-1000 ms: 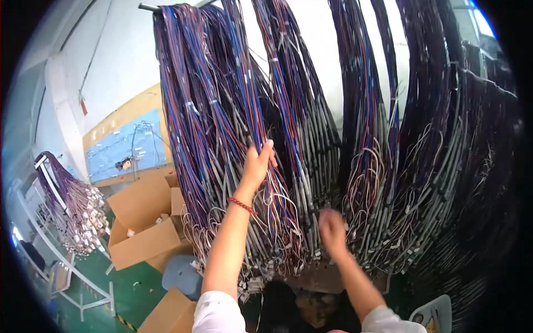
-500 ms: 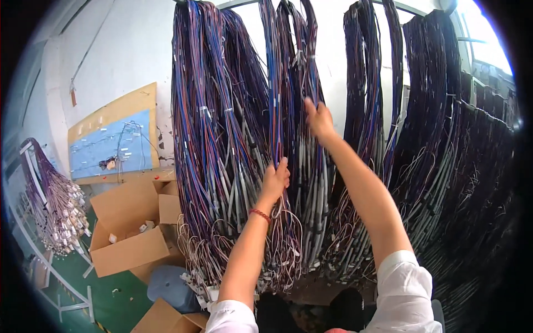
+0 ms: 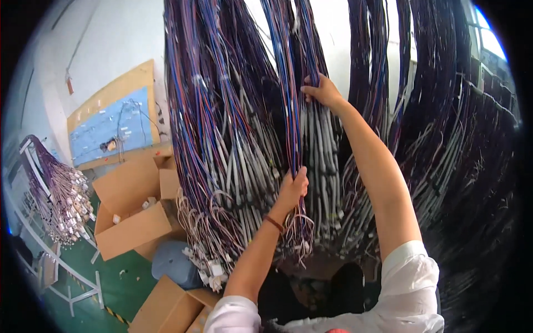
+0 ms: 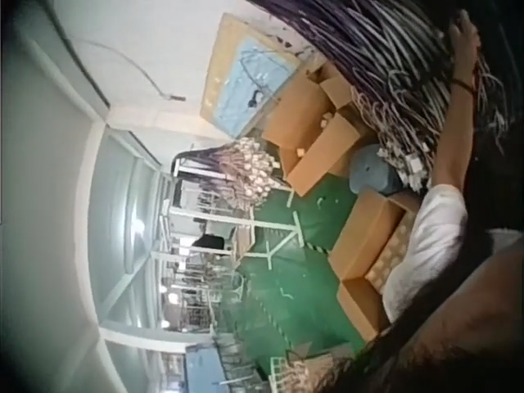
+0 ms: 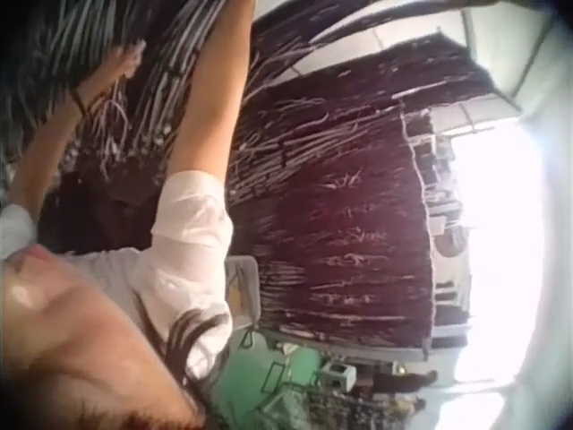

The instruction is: Sorting multicolored wire bundles from a factory rack and packing them into a cardboard box.

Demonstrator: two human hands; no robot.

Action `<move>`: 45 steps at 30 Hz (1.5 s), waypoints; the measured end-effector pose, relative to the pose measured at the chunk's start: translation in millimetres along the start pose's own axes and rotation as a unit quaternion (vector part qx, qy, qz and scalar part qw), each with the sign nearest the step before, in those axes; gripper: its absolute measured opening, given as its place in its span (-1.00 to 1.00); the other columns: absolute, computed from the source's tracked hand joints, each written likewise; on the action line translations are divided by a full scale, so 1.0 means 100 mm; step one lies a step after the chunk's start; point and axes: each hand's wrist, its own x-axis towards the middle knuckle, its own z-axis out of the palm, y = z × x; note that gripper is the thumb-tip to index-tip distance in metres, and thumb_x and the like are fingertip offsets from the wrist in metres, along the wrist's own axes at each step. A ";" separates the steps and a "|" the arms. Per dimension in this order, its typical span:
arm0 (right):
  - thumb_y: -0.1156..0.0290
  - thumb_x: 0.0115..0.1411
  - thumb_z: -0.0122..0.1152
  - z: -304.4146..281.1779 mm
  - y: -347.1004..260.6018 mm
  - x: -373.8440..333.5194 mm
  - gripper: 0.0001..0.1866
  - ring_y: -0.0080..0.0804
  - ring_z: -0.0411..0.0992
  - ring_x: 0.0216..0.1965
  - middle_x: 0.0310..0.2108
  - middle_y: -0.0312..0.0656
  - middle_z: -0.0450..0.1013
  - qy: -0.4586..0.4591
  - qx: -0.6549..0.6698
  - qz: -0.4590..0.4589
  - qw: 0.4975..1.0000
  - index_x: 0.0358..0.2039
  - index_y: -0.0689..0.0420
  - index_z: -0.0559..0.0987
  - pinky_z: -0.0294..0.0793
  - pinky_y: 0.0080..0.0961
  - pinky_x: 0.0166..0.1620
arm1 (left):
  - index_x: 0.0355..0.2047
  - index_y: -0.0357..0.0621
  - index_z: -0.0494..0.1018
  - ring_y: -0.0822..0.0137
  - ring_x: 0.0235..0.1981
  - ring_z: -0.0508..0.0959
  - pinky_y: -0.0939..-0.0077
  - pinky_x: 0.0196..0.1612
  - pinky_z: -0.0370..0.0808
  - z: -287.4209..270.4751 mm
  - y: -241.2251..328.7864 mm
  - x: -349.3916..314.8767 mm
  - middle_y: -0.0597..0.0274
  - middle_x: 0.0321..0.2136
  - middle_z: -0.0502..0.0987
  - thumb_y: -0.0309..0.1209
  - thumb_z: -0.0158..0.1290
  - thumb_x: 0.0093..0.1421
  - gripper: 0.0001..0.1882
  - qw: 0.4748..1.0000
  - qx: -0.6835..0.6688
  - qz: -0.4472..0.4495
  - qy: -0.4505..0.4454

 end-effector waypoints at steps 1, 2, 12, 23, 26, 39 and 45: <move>0.22 0.01 0.34 0.01 0.20 -0.17 -0.52 -0.35 0.48 -0.36 -0.41 -0.09 0.49 -0.021 -0.048 -0.002 0.999 -0.19 0.26 0.40 0.45 -0.40 -0.22 | -0.64 -0.08 0.17 0.52 -0.74 0.24 0.57 -0.60 0.24 0.05 0.06 -0.10 0.40 -0.75 0.21 -0.10 -0.14 0.30 -0.56 0.999 0.033 0.003 0.002; 0.18 -0.02 0.36 0.15 0.18 -0.41 -0.36 -0.21 0.45 -0.18 -0.25 0.00 0.49 -0.056 -0.034 0.060 0.996 -0.04 0.31 0.33 0.38 -0.37 -0.06 | -0.61 -0.06 0.20 0.50 -0.72 0.26 0.56 -0.58 0.27 -0.07 0.10 -0.22 0.41 -0.75 0.22 -0.10 -0.15 0.31 -0.58 0.999 0.036 0.011 -0.007; 0.10 0.27 -0.04 0.48 0.53 -3.11 -0.48 -0.40 0.30 0.07 0.08 -0.19 0.33 0.030 0.216 0.156 0.963 0.14 0.14 0.32 0.21 -0.42 0.15 | 0.14 -0.20 0.21 0.41 0.10 0.30 0.53 0.19 0.17 -0.07 0.24 -0.80 0.24 0.04 0.36 -0.14 -0.12 0.30 -0.49 0.989 0.039 -0.123 -0.067; 0.44 0.23 0.08 0.54 0.18 -3.99 -0.71 -0.61 0.35 -0.11 -0.15 -0.33 0.43 -0.036 0.306 0.189 0.932 -0.05 0.24 0.42 0.31 -0.61 -0.01 | 0.17 -0.31 0.16 0.43 0.01 0.39 0.57 0.09 0.31 -0.12 0.06 -1.40 0.20 0.06 0.34 -0.36 -0.18 0.33 -0.55 0.998 0.032 -0.058 0.002; 0.46 0.25 0.05 0.58 0.19 -3.99 -0.80 -0.71 0.34 -0.24 -0.28 -0.39 0.44 -0.011 0.261 0.199 0.944 -0.15 0.26 0.46 0.32 -0.70 -0.14 | 0.17 -0.40 0.14 0.43 0.03 0.37 0.58 0.08 0.28 -0.27 -0.05 -1.36 0.16 0.04 0.37 -0.30 -0.15 0.32 -0.49 0.990 0.103 -0.051 0.084; 0.45 0.25 0.05 0.39 0.45 -4.06 -0.75 -0.73 0.38 -0.29 -0.28 -0.33 0.52 0.176 0.182 0.186 0.949 -0.10 0.27 0.52 0.30 -0.80 -0.23 | 0.05 -0.31 0.28 0.47 -0.08 0.39 0.59 0.00 0.29 -0.42 -0.18 -1.35 0.27 -0.07 0.42 -0.31 -0.19 0.34 -0.63 0.985 0.154 0.006 0.073; 0.43 0.25 0.06 0.25 0.54 -4.07 -0.79 -0.69 0.34 -0.36 -0.40 -0.34 0.47 0.163 0.161 0.163 0.960 -0.18 0.28 0.54 0.30 -0.72 -0.29 | -0.02 -0.27 0.34 0.52 -0.38 0.44 0.57 -0.28 0.38 -0.32 -0.04 -1.35 0.24 -0.38 0.51 -0.27 -0.17 0.34 -0.66 0.944 0.315 0.017 0.098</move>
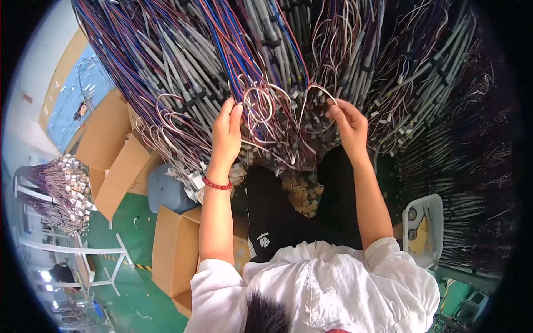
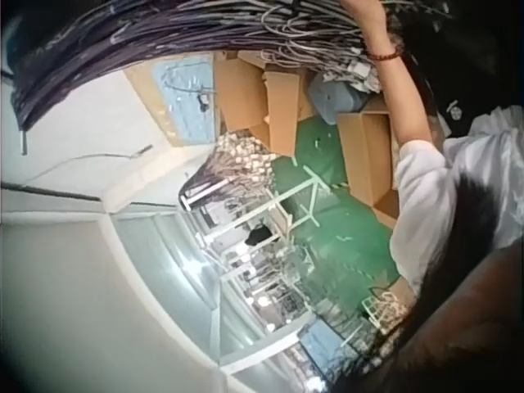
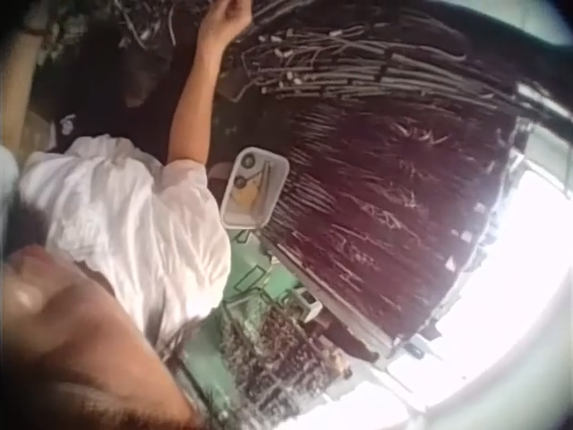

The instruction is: Sorting multicolored wire bundles from a factory rack and packing them into a cardboard box.

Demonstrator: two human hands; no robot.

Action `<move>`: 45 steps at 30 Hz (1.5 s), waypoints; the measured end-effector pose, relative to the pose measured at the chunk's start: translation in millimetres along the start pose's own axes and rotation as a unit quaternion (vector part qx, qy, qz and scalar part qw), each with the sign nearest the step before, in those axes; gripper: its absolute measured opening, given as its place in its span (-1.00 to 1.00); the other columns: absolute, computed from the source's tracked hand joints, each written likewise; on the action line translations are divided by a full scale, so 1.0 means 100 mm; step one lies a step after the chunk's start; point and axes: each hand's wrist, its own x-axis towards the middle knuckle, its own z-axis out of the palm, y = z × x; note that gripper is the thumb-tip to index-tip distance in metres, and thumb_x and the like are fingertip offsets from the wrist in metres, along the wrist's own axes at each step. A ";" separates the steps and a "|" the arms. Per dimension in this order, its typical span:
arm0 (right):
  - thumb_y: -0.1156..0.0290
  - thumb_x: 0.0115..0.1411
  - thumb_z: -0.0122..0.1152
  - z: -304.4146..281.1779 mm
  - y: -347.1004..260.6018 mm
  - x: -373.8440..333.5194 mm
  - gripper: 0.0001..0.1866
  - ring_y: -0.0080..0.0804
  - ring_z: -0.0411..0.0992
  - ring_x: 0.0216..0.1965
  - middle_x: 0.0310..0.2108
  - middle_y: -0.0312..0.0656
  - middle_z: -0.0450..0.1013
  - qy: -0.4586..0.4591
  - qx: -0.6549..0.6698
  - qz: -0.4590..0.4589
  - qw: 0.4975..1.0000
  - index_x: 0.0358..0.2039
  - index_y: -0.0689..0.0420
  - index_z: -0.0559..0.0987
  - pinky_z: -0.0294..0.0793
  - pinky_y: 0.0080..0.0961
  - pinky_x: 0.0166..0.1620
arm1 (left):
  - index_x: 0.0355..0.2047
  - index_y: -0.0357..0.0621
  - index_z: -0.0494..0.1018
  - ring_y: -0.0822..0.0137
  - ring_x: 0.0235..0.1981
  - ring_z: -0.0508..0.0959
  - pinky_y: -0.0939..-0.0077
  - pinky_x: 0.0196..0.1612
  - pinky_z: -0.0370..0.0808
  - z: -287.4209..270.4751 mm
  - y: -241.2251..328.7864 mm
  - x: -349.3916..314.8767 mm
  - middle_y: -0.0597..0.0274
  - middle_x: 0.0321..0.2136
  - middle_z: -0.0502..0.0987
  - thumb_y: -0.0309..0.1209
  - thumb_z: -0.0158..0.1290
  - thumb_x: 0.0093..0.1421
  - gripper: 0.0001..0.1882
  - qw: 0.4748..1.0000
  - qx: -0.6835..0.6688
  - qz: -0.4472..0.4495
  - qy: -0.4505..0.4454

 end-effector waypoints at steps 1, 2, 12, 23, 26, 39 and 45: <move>0.33 0.23 0.10 0.01 -0.01 -0.03 -0.75 -0.65 0.35 -0.43 -0.44 -0.33 0.46 -0.015 -0.012 0.013 1.000 -0.21 0.26 0.55 0.33 -0.66 -0.34 | -0.02 -0.25 0.35 0.39 -0.53 0.50 0.50 -0.39 0.43 -0.07 -0.15 0.03 0.09 -0.49 0.53 -0.30 -0.16 0.33 -0.67 0.996 0.082 0.033 0.016; 0.32 0.22 0.11 -0.06 0.00 -0.05 -0.74 -0.66 0.32 -0.45 -0.46 -0.34 0.45 -0.024 -0.020 0.024 0.999 -0.22 0.25 0.56 0.31 -0.67 -0.36 | -0.01 -0.24 0.35 0.31 -0.58 0.53 0.46 -0.44 0.45 -0.04 -0.15 0.02 0.03 -0.51 0.53 -0.31 -0.15 0.32 -0.67 0.989 0.142 0.041 0.019; 0.35 0.26 0.02 -0.37 0.14 0.08 -0.75 -0.67 0.12 -0.65 -0.69 -0.40 0.23 -0.093 0.058 0.117 0.987 -0.31 0.30 0.54 0.07 -0.66 -0.55 | -0.10 -0.23 0.38 0.59 -0.66 0.38 0.78 -0.67 0.14 -0.22 0.10 -0.16 0.22 -0.38 0.53 -0.20 -0.22 0.34 -0.64 0.981 -0.124 -0.148 0.003; 0.31 0.32 -0.08 -0.36 -0.08 -0.03 -0.71 -0.71 -0.03 -0.79 -0.79 -0.45 0.11 -0.157 0.391 0.040 0.906 -0.29 0.25 0.55 -0.05 -0.71 -0.70 | -0.29 -0.20 0.33 0.63 -0.70 0.14 0.77 -0.65 0.07 -0.73 0.37 -0.84 0.38 -0.67 0.24 -0.25 -0.19 0.34 -0.74 0.900 -0.403 -0.161 0.048; 0.32 0.29 -0.02 -0.22 -0.03 -0.04 -0.78 -0.74 0.05 -0.73 -0.73 -0.49 0.16 -0.083 0.202 0.204 0.954 -0.30 0.15 0.56 0.00 -0.76 -0.66 | -0.35 -0.19 0.31 0.61 -0.72 0.14 0.73 -0.66 0.08 -0.79 0.52 -0.98 0.37 -0.70 0.22 -0.27 -0.22 0.34 -0.75 0.904 -0.411 -0.111 0.030; 0.43 0.19 0.08 1.24 -0.36 -1.39 -0.85 0.00 0.45 -0.52 -0.55 0.01 0.43 -0.245 -0.083 -0.049 0.965 -0.24 0.18 0.45 0.42 -0.26 -0.49 | -0.07 -0.28 0.37 0.52 -0.37 0.50 0.62 -0.27 0.42 -0.37 0.53 -1.01 0.24 -0.38 0.55 -0.29 -0.12 0.31 -0.68 0.974 -0.104 -0.117 -0.162; 0.38 0.10 0.24 1.06 -0.39 -0.69 -0.82 -0.41 0.46 -0.44 -0.39 -0.15 0.49 -0.408 0.051 -0.058 0.910 -0.40 0.26 0.56 0.44 -0.45 -0.34 | -0.29 -0.29 0.34 0.56 -0.78 0.20 0.72 -0.69 0.21 -1.04 0.76 -1.35 0.25 -0.72 0.32 -0.39 -0.19 0.30 -0.80 0.966 -0.171 -0.003 0.194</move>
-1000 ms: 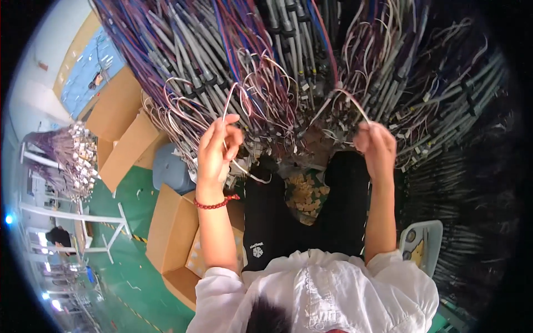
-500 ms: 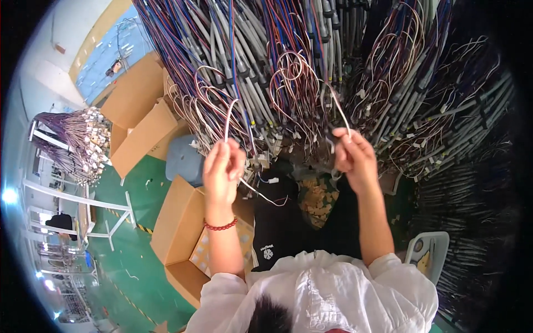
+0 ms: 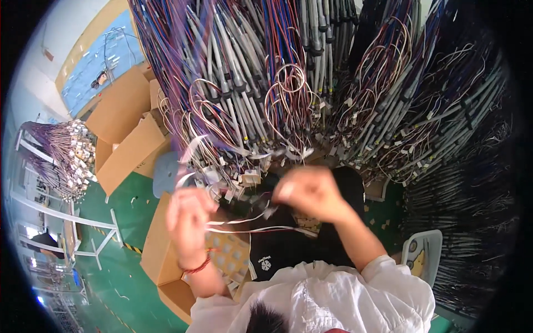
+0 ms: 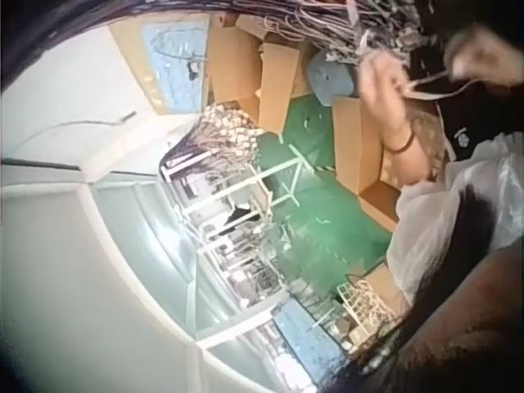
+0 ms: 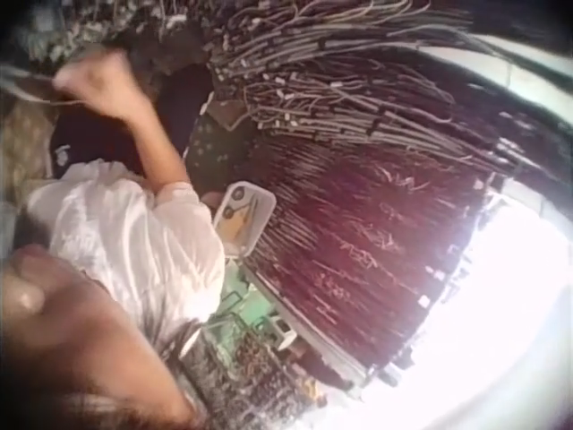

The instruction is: Sorting multicolored wire bundles from a factory rack and packing them into a cardboard box.

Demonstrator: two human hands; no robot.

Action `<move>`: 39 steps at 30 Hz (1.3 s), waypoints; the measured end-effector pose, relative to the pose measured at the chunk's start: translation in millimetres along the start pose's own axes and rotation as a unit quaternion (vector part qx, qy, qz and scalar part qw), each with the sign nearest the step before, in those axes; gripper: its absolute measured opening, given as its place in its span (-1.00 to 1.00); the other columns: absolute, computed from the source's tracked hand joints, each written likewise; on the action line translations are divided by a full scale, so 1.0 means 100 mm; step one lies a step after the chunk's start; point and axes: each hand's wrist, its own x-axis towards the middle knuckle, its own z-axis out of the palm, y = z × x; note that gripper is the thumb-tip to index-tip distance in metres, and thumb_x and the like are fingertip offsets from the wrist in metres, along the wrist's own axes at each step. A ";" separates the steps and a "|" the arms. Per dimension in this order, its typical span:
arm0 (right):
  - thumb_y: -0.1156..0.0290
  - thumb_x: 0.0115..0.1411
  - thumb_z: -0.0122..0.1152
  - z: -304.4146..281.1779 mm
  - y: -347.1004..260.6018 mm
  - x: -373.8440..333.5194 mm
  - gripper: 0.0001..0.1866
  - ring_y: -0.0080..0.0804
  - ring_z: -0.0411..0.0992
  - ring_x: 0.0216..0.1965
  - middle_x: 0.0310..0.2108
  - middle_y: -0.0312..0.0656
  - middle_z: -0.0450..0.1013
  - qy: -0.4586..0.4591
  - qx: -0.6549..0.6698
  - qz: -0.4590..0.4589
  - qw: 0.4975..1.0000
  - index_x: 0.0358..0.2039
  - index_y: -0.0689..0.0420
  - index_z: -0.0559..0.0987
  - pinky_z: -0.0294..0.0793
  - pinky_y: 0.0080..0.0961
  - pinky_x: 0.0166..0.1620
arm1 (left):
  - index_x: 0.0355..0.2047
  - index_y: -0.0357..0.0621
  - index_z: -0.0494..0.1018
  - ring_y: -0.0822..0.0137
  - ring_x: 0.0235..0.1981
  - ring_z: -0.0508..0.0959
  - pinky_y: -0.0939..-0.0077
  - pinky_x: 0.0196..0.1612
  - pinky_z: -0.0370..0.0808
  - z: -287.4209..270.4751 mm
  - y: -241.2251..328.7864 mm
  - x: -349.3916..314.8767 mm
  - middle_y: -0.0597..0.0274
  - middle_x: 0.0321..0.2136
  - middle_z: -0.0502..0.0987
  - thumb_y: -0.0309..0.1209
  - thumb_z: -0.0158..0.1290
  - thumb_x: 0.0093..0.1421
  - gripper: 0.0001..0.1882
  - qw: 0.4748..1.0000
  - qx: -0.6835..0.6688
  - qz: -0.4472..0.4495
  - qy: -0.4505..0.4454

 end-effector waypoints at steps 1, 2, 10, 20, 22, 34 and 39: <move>0.35 0.08 0.26 -0.09 -0.03 0.21 -0.79 -0.49 0.44 -0.44 -0.37 -0.20 0.48 0.189 0.081 0.029 0.978 -0.37 0.25 0.56 0.44 -0.50 -0.37 | -0.30 -0.23 0.28 0.56 -0.78 0.15 0.74 -0.73 0.13 -0.21 0.09 -0.04 0.31 -0.76 0.22 -0.29 -0.25 0.35 -0.75 0.993 -0.111 -0.019 -0.038; 0.32 0.10 0.26 -0.27 0.01 0.46 -0.75 -0.58 0.40 -0.45 -0.37 -0.27 0.45 0.273 0.152 0.058 0.948 -0.30 0.24 0.54 0.42 -0.56 -0.38 | -0.32 -0.18 0.23 0.55 -0.76 0.16 0.73 -0.73 0.09 -0.44 0.20 -0.03 0.35 -0.79 0.13 -0.22 -0.30 0.38 -0.72 0.980 -0.155 -0.032 -0.117; 0.27 0.31 -0.11 -0.50 -0.10 0.72 -0.66 -0.44 0.41 -0.52 -0.62 -0.21 0.42 0.354 0.154 -0.002 0.922 -0.51 0.19 0.49 0.36 -0.41 -0.09 | -0.41 -0.18 0.24 0.61 -0.72 -0.03 0.67 -0.67 -0.06 -0.65 0.16 0.24 0.48 -0.71 0.04 -0.29 -0.31 0.39 -0.72 0.980 -0.196 -0.032 0.028; 0.38 0.25 -0.09 -1.04 -0.36 -0.06 -0.65 -0.67 0.14 -0.78 -0.77 -0.40 0.18 0.144 0.103 0.033 0.984 -0.06 0.32 0.47 0.25 -0.70 -0.57 | -0.38 -0.17 0.33 0.69 -0.71 0.04 0.78 -0.66 0.00 -0.05 -0.41 0.46 0.53 -0.71 0.11 -0.21 -0.16 0.33 -0.72 0.984 -0.086 -0.153 -0.039; 0.49 0.25 -0.09 -1.03 -0.25 -0.09 -0.65 -0.69 0.18 -0.68 -0.67 -0.37 0.24 0.140 0.005 0.207 0.968 0.05 0.27 0.40 0.17 -0.72 -0.57 | -0.38 -0.16 0.33 0.69 -0.71 0.04 0.77 -0.66 0.01 -0.03 -0.51 0.44 0.53 -0.71 0.11 -0.19 -0.16 0.33 -0.71 0.980 -0.098 -0.166 -0.042; 0.34 0.17 -0.04 -0.60 0.51 -1.41 -0.76 -0.27 0.39 -0.36 -0.65 -0.21 0.36 0.223 0.500 -0.038 0.836 -0.59 0.12 0.47 0.03 -0.11 0.25 | -0.34 -0.20 0.35 0.61 -0.72 0.21 0.76 -0.66 0.08 0.41 -0.69 0.17 0.38 -0.69 0.33 -0.15 -0.17 0.33 -0.66 0.958 -0.057 -0.239 -0.150; 0.24 0.29 -0.04 -0.28 0.50 -1.37 -0.72 -0.39 0.39 -0.51 -0.63 -0.22 0.40 0.241 0.273 0.217 0.906 -0.48 0.15 0.44 0.33 -0.39 -0.13 | -0.21 -0.25 0.39 0.71 -0.75 0.08 0.78 -0.66 0.04 0.53 -0.62 0.17 0.21 -0.63 0.52 -0.15 -0.28 0.37 -0.59 0.950 0.069 -0.199 -0.230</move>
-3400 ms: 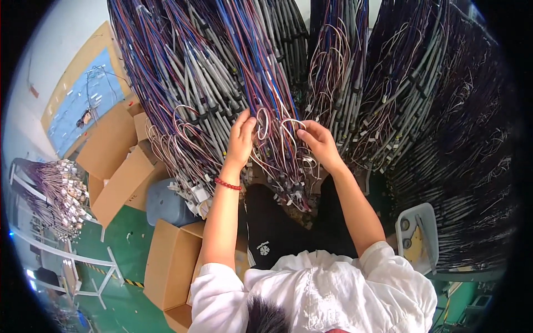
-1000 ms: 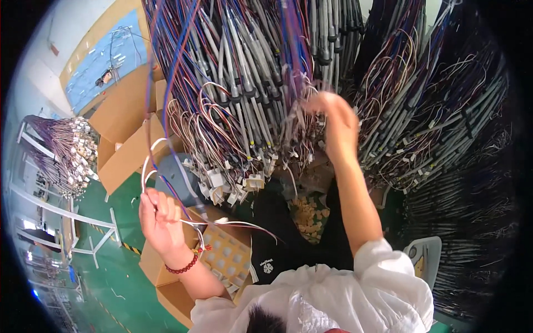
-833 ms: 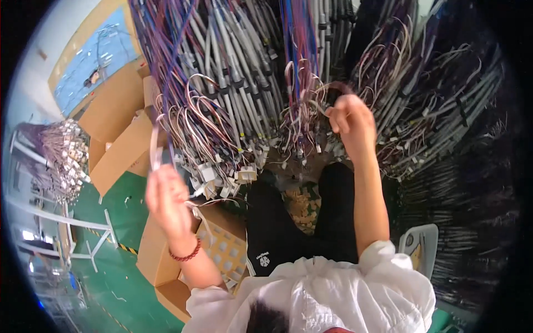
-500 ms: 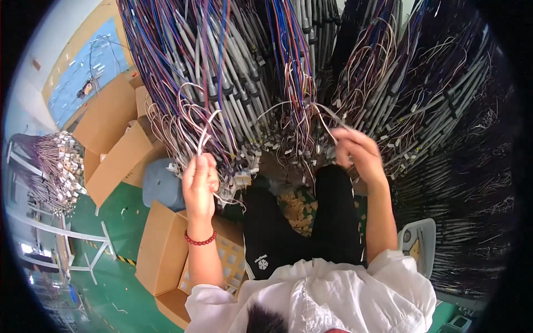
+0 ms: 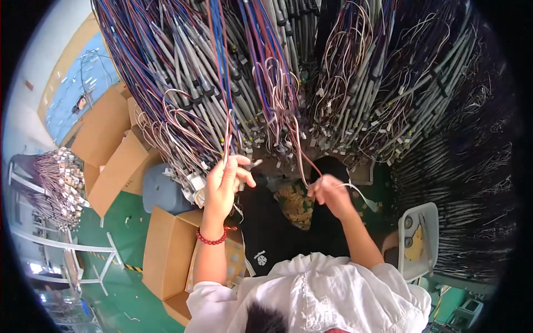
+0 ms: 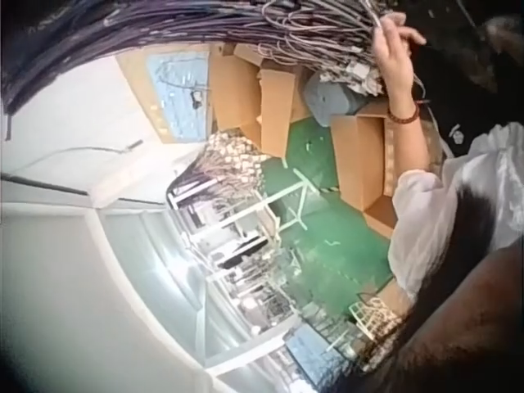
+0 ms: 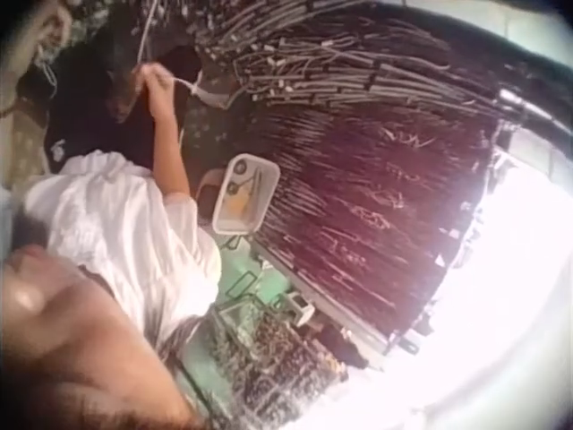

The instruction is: Sorting multicolored wire bundles from a factory rack and packing them into a cardboard box.

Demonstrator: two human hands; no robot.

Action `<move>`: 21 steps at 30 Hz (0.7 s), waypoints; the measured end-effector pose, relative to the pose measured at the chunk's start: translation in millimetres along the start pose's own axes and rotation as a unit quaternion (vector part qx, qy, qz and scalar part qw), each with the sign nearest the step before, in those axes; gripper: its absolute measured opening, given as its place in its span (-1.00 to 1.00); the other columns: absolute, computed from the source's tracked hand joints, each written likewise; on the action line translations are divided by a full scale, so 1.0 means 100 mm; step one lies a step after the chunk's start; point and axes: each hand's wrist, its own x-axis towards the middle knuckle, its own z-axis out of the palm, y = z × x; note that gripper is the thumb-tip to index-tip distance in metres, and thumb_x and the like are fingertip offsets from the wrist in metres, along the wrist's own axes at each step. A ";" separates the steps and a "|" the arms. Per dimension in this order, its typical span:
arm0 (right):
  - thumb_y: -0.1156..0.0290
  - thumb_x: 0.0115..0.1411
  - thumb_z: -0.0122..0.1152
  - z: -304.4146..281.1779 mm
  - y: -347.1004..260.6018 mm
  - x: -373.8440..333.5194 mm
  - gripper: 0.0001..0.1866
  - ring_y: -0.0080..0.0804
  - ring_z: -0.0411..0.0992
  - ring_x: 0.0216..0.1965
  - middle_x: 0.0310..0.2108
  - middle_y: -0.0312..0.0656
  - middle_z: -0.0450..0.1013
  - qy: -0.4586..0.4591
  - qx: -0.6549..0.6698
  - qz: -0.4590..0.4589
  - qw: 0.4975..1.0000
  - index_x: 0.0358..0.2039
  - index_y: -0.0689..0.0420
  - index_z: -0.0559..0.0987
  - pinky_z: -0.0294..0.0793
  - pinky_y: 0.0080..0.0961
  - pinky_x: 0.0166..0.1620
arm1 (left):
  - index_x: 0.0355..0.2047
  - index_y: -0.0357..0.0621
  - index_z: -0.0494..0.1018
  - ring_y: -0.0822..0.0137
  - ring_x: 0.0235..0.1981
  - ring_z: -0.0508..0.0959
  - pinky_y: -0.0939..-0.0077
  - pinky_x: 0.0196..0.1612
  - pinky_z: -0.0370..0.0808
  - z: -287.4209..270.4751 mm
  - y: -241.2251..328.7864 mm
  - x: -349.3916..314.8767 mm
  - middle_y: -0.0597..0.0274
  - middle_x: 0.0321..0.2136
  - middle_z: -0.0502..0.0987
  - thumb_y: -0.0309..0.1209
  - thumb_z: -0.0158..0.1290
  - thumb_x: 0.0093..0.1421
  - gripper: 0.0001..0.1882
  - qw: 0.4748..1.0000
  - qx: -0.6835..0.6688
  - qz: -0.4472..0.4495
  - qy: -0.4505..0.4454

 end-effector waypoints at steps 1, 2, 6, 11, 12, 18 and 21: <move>0.24 0.30 -0.09 0.12 -0.12 0.02 -0.76 -0.36 0.37 -0.55 -0.72 -0.25 0.34 -0.038 0.144 -0.075 0.986 -0.37 0.13 0.41 0.33 -0.30 -0.15 | -0.21 -0.25 0.40 0.71 -0.75 0.08 0.77 -0.66 0.06 -0.03 -0.03 0.00 0.20 -0.61 0.53 -0.16 -0.29 0.37 -0.60 0.999 0.024 0.026 0.011; 0.22 0.31 -0.11 0.26 -0.33 0.00 -0.77 -0.33 0.35 -0.56 -0.79 -0.27 0.28 -0.109 0.248 -0.127 0.954 -0.35 0.09 0.42 0.32 -0.22 -0.18 | -0.21 -0.24 0.40 0.71 -0.75 0.09 0.77 -0.66 0.07 -0.07 -0.01 -0.01 0.19 -0.61 0.53 -0.17 -0.28 0.37 -0.61 0.999 0.029 0.027 0.020; 0.34 0.28 -0.05 0.11 -0.42 0.21 -0.84 -0.33 0.35 -0.44 -0.68 -0.29 0.31 -0.111 0.139 -0.047 0.983 -0.37 0.11 0.46 0.31 -0.31 -0.24 | -0.24 -0.25 0.40 0.70 -0.75 0.12 0.81 -0.64 0.10 -0.09 0.03 -0.03 0.16 -0.57 0.55 -0.19 -0.27 0.37 -0.63 0.999 -0.006 0.038 0.028; 0.34 0.04 0.12 0.14 -0.37 0.00 -0.81 -0.20 0.29 -0.31 -0.56 -0.18 0.40 -0.279 0.171 -0.162 0.931 -0.65 0.11 0.45 0.29 -0.19 -0.17 | -0.26 -0.24 0.41 0.70 -0.74 0.14 0.82 -0.66 0.10 -0.12 -0.03 -0.10 0.12 -0.52 0.58 -0.18 -0.28 0.37 -0.61 1.000 0.005 -0.007 0.016; 0.36 0.10 0.13 0.15 -0.34 0.02 -0.82 -0.34 0.34 -0.34 -0.48 -0.18 0.41 -0.248 0.058 -0.150 0.955 -0.51 0.21 0.53 0.31 -0.43 -0.23 | -0.24 -0.25 0.40 0.67 -0.74 0.17 0.81 -0.65 0.13 -0.12 -0.07 -0.10 0.11 -0.47 0.59 -0.16 -0.27 0.36 -0.60 1.000 0.015 0.009 -0.003; 0.51 0.17 0.05 0.96 -0.11 -0.01 -0.87 -0.45 0.33 -0.37 -0.36 -0.21 0.37 -0.339 -0.107 -0.101 0.929 -0.29 0.20 0.55 0.35 -0.55 -0.35 | 0.07 -0.34 0.27 0.37 -0.41 0.57 0.53 -0.27 0.53 0.10 -0.20 -0.16 -0.03 -0.16 0.52 -0.08 -0.35 0.37 -0.45 0.986 0.002 -0.115 -0.120; 0.65 -0.01 0.11 1.29 0.12 0.17 -0.79 -0.19 0.36 -0.21 -0.29 -0.15 0.41 -0.398 -0.209 -0.225 0.864 -0.31 0.17 0.53 0.33 -0.34 -0.08 | -0.09 -0.26 0.36 0.48 -0.46 0.48 0.61 -0.40 0.44 0.00 -0.15 -0.16 0.32 -0.50 0.48 -0.10 -0.24 0.34 -0.55 0.979 -0.097 -0.117 -0.133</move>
